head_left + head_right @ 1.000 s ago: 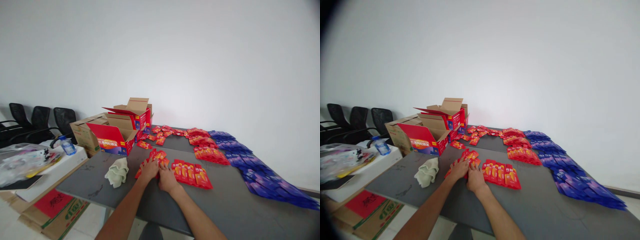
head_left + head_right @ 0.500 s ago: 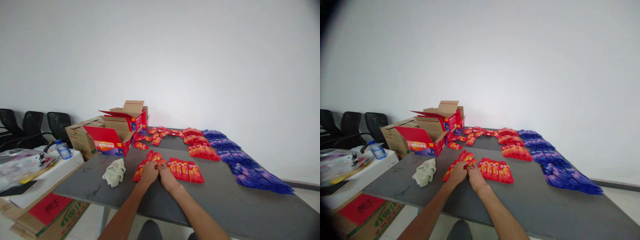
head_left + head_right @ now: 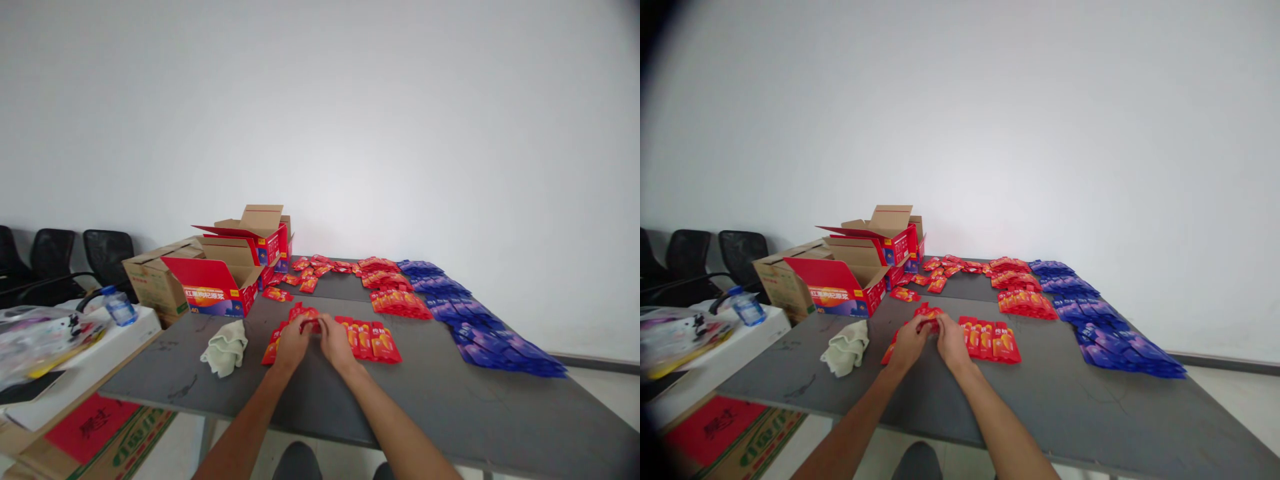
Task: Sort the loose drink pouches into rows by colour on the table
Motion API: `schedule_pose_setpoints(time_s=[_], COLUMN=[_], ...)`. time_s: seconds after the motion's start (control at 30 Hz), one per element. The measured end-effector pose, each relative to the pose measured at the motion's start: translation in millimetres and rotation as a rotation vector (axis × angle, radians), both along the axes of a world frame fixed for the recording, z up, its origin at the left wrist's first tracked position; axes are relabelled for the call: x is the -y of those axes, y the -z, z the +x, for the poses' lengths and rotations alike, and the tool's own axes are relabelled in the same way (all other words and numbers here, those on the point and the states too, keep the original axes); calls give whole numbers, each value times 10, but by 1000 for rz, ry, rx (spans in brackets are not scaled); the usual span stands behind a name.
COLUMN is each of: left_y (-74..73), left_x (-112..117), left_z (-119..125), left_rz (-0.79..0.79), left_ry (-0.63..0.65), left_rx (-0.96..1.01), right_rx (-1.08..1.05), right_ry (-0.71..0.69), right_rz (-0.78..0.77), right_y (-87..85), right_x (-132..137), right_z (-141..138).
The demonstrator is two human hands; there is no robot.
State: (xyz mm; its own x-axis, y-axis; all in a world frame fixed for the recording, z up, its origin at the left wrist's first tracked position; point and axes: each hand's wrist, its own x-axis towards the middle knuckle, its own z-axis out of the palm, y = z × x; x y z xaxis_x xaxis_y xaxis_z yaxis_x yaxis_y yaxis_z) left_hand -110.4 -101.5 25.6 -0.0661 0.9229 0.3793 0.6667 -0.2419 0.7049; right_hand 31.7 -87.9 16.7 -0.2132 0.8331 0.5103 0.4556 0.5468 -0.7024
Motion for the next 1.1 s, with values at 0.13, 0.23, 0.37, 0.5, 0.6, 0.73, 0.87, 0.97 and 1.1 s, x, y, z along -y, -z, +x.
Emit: schedule_pose_setpoints(time_s=[0.13, 0.23, 0.37, 0.5, 0.6, 0.73, 0.87, 0.97, 1.1], left_y=[-80, -122, -90, 6, 14, -71, -109, -58, 23], left_x=[-20, -55, -128, -165, -115, -18, -1, -42, -109], left_z=[48, 131, 281, 448, 584, 759, 855, 903, 995], left_rz=[35, 45, 16, 4, 28, -74, -248, -328, -332], left_ry=[-17, -21, 32, 11, 41, 274, 412, 410, 400], left_rx=[151, 290, 425, 478, 378, 454, 724, 825, 880], right_rx=[-168, -213, -219, -243, -272, -321, -219, -157, -91], right_ry=[64, 23, 74, 227, 287, 225, 92, 16, 36], right_rz=[-49, -101, -168, -142, -162, -188, -178, -183, -185], right_y=[-99, -133, -86, -26, -35, -137, -240, -245, -217], right_x=[24, 54, 71, 49, 37, 63, 112, 135, 146], right_z=[48, 119, 269, 451, 567, 676, 797, 906, 1011])
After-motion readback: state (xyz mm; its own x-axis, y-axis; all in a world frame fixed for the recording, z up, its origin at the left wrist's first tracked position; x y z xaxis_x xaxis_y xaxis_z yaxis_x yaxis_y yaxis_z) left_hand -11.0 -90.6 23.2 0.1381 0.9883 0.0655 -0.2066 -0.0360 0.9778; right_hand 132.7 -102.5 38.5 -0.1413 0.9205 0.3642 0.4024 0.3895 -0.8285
